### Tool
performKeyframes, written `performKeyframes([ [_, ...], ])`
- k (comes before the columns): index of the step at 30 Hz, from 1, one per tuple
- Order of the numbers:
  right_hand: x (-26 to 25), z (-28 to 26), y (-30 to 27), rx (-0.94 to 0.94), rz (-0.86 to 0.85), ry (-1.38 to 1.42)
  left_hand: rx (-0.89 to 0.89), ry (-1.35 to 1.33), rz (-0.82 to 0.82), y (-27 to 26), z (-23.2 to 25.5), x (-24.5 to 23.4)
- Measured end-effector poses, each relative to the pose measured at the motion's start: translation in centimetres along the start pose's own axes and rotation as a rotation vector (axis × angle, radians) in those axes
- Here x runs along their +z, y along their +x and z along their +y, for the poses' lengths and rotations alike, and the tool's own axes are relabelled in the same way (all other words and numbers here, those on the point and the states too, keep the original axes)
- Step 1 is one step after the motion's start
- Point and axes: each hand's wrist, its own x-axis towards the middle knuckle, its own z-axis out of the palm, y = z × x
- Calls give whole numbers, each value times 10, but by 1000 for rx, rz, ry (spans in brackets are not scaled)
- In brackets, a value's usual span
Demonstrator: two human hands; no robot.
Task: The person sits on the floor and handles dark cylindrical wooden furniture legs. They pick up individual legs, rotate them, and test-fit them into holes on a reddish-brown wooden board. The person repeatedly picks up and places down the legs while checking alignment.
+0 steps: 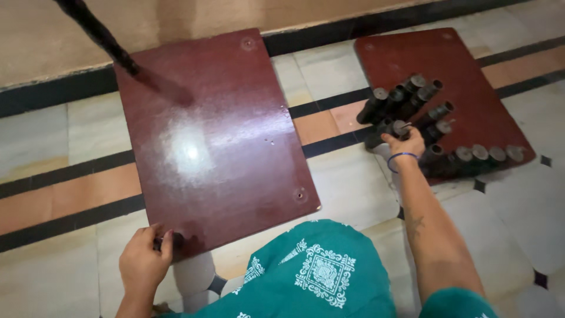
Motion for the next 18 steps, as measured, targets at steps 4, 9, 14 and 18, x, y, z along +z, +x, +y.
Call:
performKeyframes([
  [4,13,6,15,-15,9,-36,4,18,13,-1,1,-2],
  [9,26,4,28,-10,-26,-68,17,10,48,-2,4,-1],
  [14,35,9,37,-143,-18,-103,64,-3,92,-2,6,-2],
  [18,39,14,47,-125,-2,-144,50,-7,81,-3,9,-4],
])
